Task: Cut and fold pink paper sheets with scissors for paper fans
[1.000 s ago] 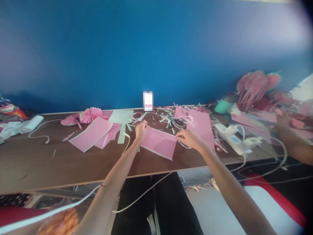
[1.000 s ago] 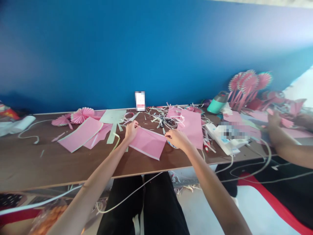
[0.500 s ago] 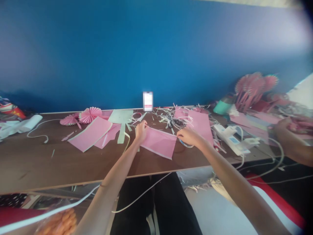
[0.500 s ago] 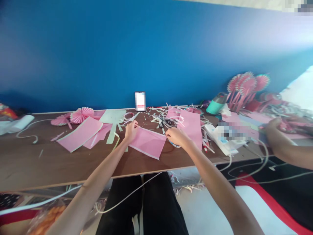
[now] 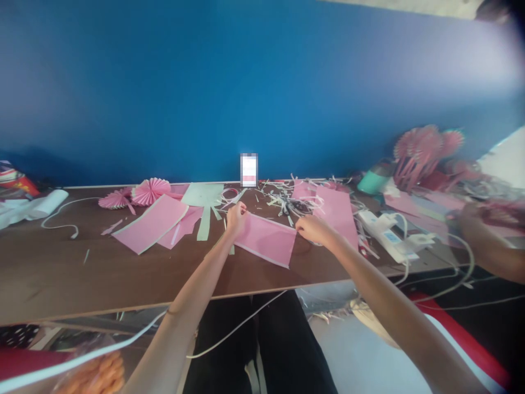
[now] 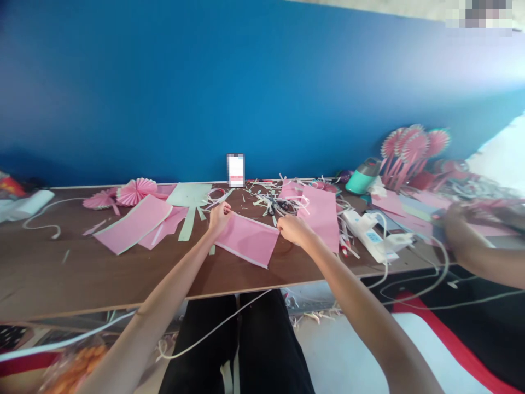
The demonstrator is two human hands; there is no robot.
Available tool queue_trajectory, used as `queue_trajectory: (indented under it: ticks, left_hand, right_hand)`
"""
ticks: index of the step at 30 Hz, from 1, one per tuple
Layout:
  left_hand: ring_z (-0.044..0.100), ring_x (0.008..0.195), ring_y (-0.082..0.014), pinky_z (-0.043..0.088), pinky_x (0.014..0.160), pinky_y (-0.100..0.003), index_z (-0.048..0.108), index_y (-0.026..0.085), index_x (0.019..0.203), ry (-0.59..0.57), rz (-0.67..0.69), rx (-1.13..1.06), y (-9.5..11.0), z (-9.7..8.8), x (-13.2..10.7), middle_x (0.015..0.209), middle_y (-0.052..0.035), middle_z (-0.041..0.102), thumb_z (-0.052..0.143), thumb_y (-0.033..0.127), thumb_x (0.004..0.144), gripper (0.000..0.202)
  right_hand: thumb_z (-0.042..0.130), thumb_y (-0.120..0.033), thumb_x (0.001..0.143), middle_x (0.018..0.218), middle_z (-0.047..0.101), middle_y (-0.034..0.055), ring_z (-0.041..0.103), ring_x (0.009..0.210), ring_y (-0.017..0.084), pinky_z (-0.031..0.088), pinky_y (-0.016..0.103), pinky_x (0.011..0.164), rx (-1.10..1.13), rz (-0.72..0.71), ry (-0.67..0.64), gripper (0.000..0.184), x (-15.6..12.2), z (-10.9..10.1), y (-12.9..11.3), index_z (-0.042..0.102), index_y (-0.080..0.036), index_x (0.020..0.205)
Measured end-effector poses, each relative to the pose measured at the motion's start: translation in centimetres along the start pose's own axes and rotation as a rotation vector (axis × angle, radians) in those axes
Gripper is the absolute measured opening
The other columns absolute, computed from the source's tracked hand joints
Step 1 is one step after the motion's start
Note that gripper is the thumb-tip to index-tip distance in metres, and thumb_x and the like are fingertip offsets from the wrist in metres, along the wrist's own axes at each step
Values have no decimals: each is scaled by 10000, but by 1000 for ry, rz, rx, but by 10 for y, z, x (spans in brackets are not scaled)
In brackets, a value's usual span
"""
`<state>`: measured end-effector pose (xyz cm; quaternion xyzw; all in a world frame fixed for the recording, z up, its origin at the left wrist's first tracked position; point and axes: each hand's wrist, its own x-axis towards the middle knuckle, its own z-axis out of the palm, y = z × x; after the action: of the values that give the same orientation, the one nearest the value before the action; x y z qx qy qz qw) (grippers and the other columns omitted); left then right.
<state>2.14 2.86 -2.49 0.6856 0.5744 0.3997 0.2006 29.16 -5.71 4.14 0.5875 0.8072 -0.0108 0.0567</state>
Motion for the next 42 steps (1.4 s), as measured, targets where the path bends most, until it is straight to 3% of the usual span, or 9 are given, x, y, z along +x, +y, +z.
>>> queue_trajectory:
  ticks: [4, 11, 23, 36, 42]
  left_hand:
    - [604, 768, -156, 451, 727, -285, 573, 197, 855, -5, -41, 12, 0, 1, 1, 839, -23, 656, 521, 152, 739, 135]
    - [604, 750, -146, 451, 699, -264, 583, 193, 769, -6, 39, 14, -5, 1, 3, 801, -16, 654, 499, 126, 731, 114]
    - [568, 758, -149, 426, 703, -266, 630, 196, 802, -13, 119, 91, -9, 4, 2, 851, -32, 620, 484, 145, 774, 157]
    - [493, 942, -239, 382, 832, -333, 591, 170, 789, -172, 233, 437, 19, 0, -12, 939, -113, 561, 433, 37, 794, 206]
    - [476, 1033, -297, 375, 858, -396, 599, 118, 1020, -179, 245, 543, 30, 2, -39, 1063, -182, 560, 379, -12, 776, 353]
  right_hand:
    - [489, -126, 763, 940, 679, 102, 633, 860, 226, 409, 279, 714, 4, 1, -34, 274, 1, -1, -1, 731, -218, 854]
    - [503, -122, 765, 952, 671, 116, 626, 854, 233, 413, 286, 711, 8, 8, -84, 291, 2, -6, -7, 736, -223, 907]
    - [497, -115, 765, 968, 677, 121, 646, 855, 244, 438, 301, 717, -53, -13, -82, 311, 4, -1, -5, 729, -226, 941]
    - [465, -70, 757, 956, 685, 155, 655, 840, 259, 447, 302, 691, -90, 3, -73, 305, 0, -1, -13, 714, -178, 896]
    - [484, -94, 763, 986, 693, 92, 645, 876, 233, 423, 279, 704, -32, 19, -53, 310, -6, -12, -9, 716, -237, 911]
